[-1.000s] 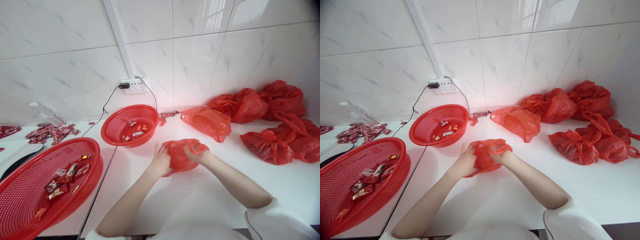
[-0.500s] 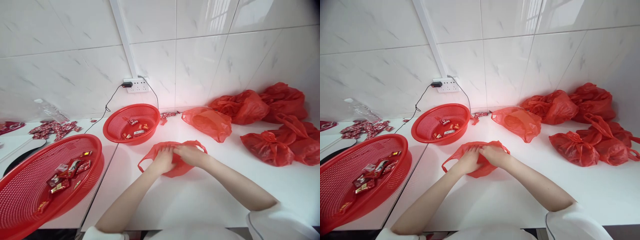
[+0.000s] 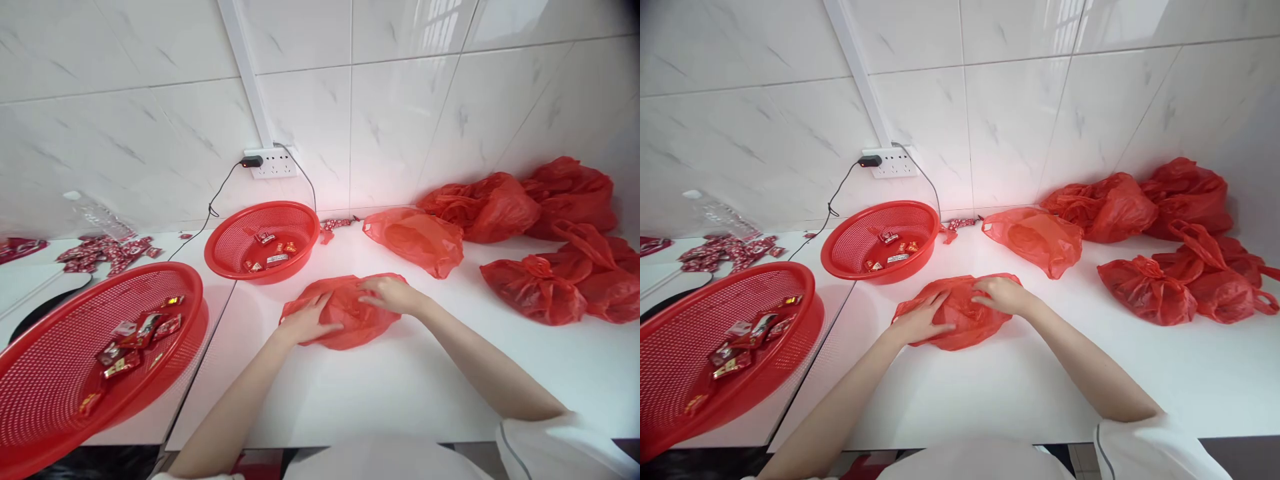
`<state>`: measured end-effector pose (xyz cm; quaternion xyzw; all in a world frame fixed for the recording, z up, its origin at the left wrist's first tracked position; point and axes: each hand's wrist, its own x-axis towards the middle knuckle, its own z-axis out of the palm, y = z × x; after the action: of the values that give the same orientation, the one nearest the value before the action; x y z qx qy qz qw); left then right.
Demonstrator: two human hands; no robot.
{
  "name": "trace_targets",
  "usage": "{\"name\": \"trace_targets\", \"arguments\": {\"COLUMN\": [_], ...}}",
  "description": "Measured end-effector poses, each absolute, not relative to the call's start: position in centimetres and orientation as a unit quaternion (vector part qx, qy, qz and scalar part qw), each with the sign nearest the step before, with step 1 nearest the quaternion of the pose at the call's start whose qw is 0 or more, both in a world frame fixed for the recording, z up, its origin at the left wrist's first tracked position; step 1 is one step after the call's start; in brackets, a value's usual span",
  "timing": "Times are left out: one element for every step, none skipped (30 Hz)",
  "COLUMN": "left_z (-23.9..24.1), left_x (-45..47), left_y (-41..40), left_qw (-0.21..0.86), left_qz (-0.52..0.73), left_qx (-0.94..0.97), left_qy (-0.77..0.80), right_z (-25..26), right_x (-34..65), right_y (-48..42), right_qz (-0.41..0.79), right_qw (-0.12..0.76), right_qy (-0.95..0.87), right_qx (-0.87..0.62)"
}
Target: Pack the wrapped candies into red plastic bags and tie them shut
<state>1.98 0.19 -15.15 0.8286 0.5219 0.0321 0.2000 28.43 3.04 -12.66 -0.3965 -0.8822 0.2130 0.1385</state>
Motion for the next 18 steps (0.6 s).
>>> {"name": "trace_targets", "arguments": {"left_z": [-15.3,-15.5,-15.6,-15.7,-15.8,-15.8,-15.9,-15.9,-15.9,-15.9,-15.8,-15.7,-15.6,-15.5,-15.4,-15.3,-15.2,-15.2], "left_x": [2.1,2.1,2.1,2.0,1.9,1.8,1.6,1.4,1.2,1.1,1.0,0.9,1.0,1.0,1.0,1.0,1.0,1.0], "left_y": [0.1,0.1,0.1,0.0,0.0,0.0,0.1,0.2,0.3,0.4,0.5,0.6,0.7,0.8,0.8,0.8,0.7,0.7], "left_qw": [0.189,0.179,0.175,0.183,0.205,0.234,0.263,0.287,0.301,0.308,0.31,0.313,0.316,0.318,0.321,0.323,0.325,0.325], "left_qz": [0.042,0.054,0.068,0.078,0.083,0.084,0.082,0.081,0.083,0.088,0.097,0.106,0.116,0.124,0.131,0.136,0.141,0.147], "left_qx": [0.837,0.843,0.845,0.842,0.832,0.819,0.806,0.794,0.785,0.779,0.775,0.773,0.773,0.775,0.777,0.778,0.778,0.778], "left_qy": [0.512,0.504,0.5,0.502,0.509,0.517,0.524,0.53,0.535,0.539,0.542,0.541,0.537,0.532,0.526,0.522,0.519,0.517], "right_z": [-12.8,-13.2,-13.7,-14.4,-15.1,-15.8,-16.4,-16.9,-17.2,-17.4,-17.5,-17.5,-17.4,-17.4,-17.3,-17.3,-17.4,-17.5], "right_x": [27.9,27.4,27.0,26.8,26.7,26.8,27.0,27.2,27.4,27.6,27.8,27.8,27.9,27.9,27.8,27.8,27.8,27.8], "right_y": [3.1,3.2,3.3,3.5,3.6,3.8,4.0,4.1,4.3,4.4,4.4,4.4,4.4,4.3,4.3,4.3,4.2,4.2], "right_qz": [0.183,0.151,0.12,0.101,0.097,0.107,0.13,0.162,0.194,0.221,0.238,0.245,0.248,0.248,0.248,0.248,0.248,0.248], "right_qw": [0.162,0.178,0.188,0.19,0.183,0.17,0.155,0.142,0.133,0.128,0.126,0.126,0.127,0.129,0.131,0.135,0.139,0.145], "right_qy": [-0.895,-0.906,-0.914,-0.916,-0.916,-0.911,-0.903,-0.891,-0.877,-0.866,-0.858,-0.854,-0.851,-0.849,-0.848,-0.848,-0.847,-0.848], "right_qx": [-0.374,-0.353,-0.34,-0.338,-0.345,-0.36,-0.38,-0.401,-0.418,-0.43,-0.437,-0.442,-0.446,-0.448,-0.449,-0.449,-0.449,-0.446]}}
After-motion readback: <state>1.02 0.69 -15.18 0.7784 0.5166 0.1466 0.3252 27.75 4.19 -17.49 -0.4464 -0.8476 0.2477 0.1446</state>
